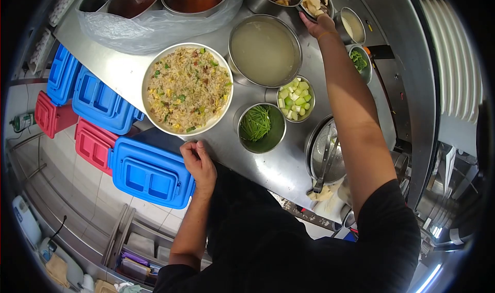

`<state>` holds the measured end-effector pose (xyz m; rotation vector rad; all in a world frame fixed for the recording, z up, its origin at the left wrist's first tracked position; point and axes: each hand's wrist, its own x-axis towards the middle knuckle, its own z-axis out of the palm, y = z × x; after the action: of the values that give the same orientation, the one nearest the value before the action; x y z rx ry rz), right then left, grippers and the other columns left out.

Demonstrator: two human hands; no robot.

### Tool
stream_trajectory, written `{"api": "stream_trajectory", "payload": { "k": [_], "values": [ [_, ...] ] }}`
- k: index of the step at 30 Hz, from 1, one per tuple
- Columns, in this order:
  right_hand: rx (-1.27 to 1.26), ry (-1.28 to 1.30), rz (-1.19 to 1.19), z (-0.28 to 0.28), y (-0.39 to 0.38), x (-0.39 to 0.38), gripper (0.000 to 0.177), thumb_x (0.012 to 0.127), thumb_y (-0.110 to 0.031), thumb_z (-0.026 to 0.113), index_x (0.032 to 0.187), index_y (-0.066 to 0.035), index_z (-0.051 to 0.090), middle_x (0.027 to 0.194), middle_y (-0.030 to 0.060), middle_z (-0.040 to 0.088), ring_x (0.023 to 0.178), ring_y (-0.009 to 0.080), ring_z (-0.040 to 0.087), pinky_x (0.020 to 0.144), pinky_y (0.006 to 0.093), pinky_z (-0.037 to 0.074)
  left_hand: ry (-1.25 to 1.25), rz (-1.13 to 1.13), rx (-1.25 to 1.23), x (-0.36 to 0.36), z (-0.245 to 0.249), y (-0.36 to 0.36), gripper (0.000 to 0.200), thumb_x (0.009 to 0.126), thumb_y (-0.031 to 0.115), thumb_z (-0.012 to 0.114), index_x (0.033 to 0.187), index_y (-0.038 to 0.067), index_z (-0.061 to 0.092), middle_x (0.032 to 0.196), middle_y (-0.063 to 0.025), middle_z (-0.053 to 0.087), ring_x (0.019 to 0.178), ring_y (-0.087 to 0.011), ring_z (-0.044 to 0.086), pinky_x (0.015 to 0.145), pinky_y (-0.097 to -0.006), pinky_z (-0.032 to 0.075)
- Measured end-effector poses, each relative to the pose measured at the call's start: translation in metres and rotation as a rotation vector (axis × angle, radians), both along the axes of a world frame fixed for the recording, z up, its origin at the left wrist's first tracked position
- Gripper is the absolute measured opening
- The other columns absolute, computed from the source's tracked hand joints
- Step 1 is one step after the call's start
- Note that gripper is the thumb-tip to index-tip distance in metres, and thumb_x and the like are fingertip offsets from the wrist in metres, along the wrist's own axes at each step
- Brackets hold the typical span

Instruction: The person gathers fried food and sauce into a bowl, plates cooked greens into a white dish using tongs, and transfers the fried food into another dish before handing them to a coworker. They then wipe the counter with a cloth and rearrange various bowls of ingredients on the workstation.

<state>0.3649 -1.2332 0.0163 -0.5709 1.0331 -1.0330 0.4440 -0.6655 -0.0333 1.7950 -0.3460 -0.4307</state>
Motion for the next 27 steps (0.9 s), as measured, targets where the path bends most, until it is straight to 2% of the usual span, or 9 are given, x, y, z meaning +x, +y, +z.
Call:
{"api": "stream_trajectory", "payload": {
  "k": [4, 5, 8, 10, 12, 15, 18, 23, 27],
  "values": [
    [0.046, 0.023, -0.092, 0.002, -0.011, 0.013, 0.040, 0.110, -0.013, 0.041, 0.149, -0.005, 0.043, 0.145, 0.0182, 0.052, 0.126, 0.0412, 0.058, 0.090, 0.0604, 0.062, 0.038, 0.015, -0.026, 0.000, 0.005, -0.003, 0.016, 0.105, 0.013, 0.059, 0.097, 0.002, 0.049, 0.087, -0.0031, 0.046, 0.076, -0.0116, 0.041, 0.068, -0.0269, 0.039],
    [0.008, 0.079, -0.039, 0.004, -0.004, 0.012, 0.041, 0.109, -0.017, 0.044, 0.146, -0.002, 0.044, 0.139, 0.0212, 0.055, 0.114, 0.0424, 0.065, 0.085, 0.0542, 0.065, 0.048, 0.022, -0.043, -0.001, 0.005, -0.003, 0.016, 0.105, 0.012, 0.059, 0.098, 0.002, 0.049, 0.087, -0.0030, 0.046, 0.076, -0.0114, 0.041, 0.068, -0.0267, 0.038],
    [0.052, 0.318, 0.053, 0.025, 0.026, -0.003, 0.044, 0.106, -0.025, 0.050, 0.143, -0.001, 0.047, 0.123, 0.0196, 0.066, 0.101, 0.0420, 0.070, 0.078, 0.0503, 0.066, -0.005, -0.002, -0.014, 0.000, 0.005, -0.002, 0.017, 0.107, 0.017, 0.057, 0.098, 0.005, 0.048, 0.089, -0.0001, 0.044, 0.073, -0.0086, 0.040, 0.065, -0.0248, 0.037],
    [-0.238, 0.847, 0.068, 0.035, 0.047, -0.023, 0.048, 0.101, -0.034, 0.057, 0.135, 0.000, 0.055, 0.105, 0.0207, 0.073, 0.095, 0.0412, 0.073, 0.079, 0.0483, 0.063, 0.001, 0.011, -0.045, 0.000, 0.002, -0.003, 0.016, 0.107, 0.016, 0.057, 0.099, 0.005, 0.048, 0.089, -0.0003, 0.044, 0.074, -0.0086, 0.040, 0.065, -0.0246, 0.037],
    [-0.727, 1.702, -0.067, 0.044, 0.046, -0.053, 0.045, 0.097, -0.039, 0.060, 0.125, -0.004, 0.064, 0.101, 0.0221, 0.075, 0.100, 0.0395, 0.072, 0.085, 0.0489, 0.058, 0.007, 0.022, -0.046, -0.001, 0.001, -0.002, 0.016, 0.107, 0.015, 0.056, 0.099, 0.005, 0.048, 0.090, -0.0006, 0.044, 0.074, -0.0086, 0.040, 0.065, -0.0245, 0.037],
    [-0.811, 1.973, -0.035, 0.054, 0.046, -0.086, 0.040, 0.095, -0.040, 0.062, 0.118, -0.008, 0.070, 0.107, 0.0234, 0.074, 0.103, 0.0393, 0.071, 0.092, 0.0486, 0.054, 0.023, 0.012, -0.043, -0.001, 0.001, -0.002, 0.015, 0.107, 0.015, 0.056, 0.099, 0.005, 0.048, 0.090, -0.0009, 0.044, 0.075, -0.0086, 0.040, 0.065, -0.0245, 0.037],
    [-0.657, 2.111, 0.154, 0.062, 0.037, -0.100, 0.037, 0.095, -0.040, 0.061, 0.116, -0.012, 0.072, 0.106, 0.0192, 0.075, 0.103, 0.0400, 0.070, 0.090, 0.0502, 0.054, 0.025, 0.014, -0.064, -0.001, -0.001, -0.001, 0.015, 0.107, 0.014, 0.056, 0.099, 0.005, 0.048, 0.091, -0.0010, 0.045, 0.076, -0.0088, 0.040, 0.066, -0.0247, 0.037],
    [-0.686, 2.110, 0.173, 0.058, 0.040, -0.112, 0.032, 0.096, -0.037, 0.060, 0.109, -0.010, 0.073, 0.103, 0.0178, 0.075, 0.102, 0.0395, 0.071, 0.089, 0.0505, 0.054, -0.036, -0.019, -0.007, 0.001, -0.001, 0.001, 0.015, 0.107, 0.015, 0.056, 0.100, 0.004, 0.048, 0.092, -0.0013, 0.045, 0.077, -0.0095, 0.041, 0.067, -0.0253, 0.038],
    [-0.813, 2.127, 0.205, 0.053, 0.052, -0.125, 0.029, 0.096, -0.035, 0.061, 0.105, -0.009, 0.072, 0.099, 0.0178, 0.075, 0.100, 0.0392, 0.071, 0.088, 0.0504, 0.055, 0.044, 0.017, -0.073, 0.000, 0.002, -0.001, 0.016, 0.105, 0.012, 0.059, 0.099, 0.002, 0.048, 0.092, -0.0044, 0.046, 0.078, -0.0128, 0.041, 0.071, -0.0273, 0.039]
  ]
}}
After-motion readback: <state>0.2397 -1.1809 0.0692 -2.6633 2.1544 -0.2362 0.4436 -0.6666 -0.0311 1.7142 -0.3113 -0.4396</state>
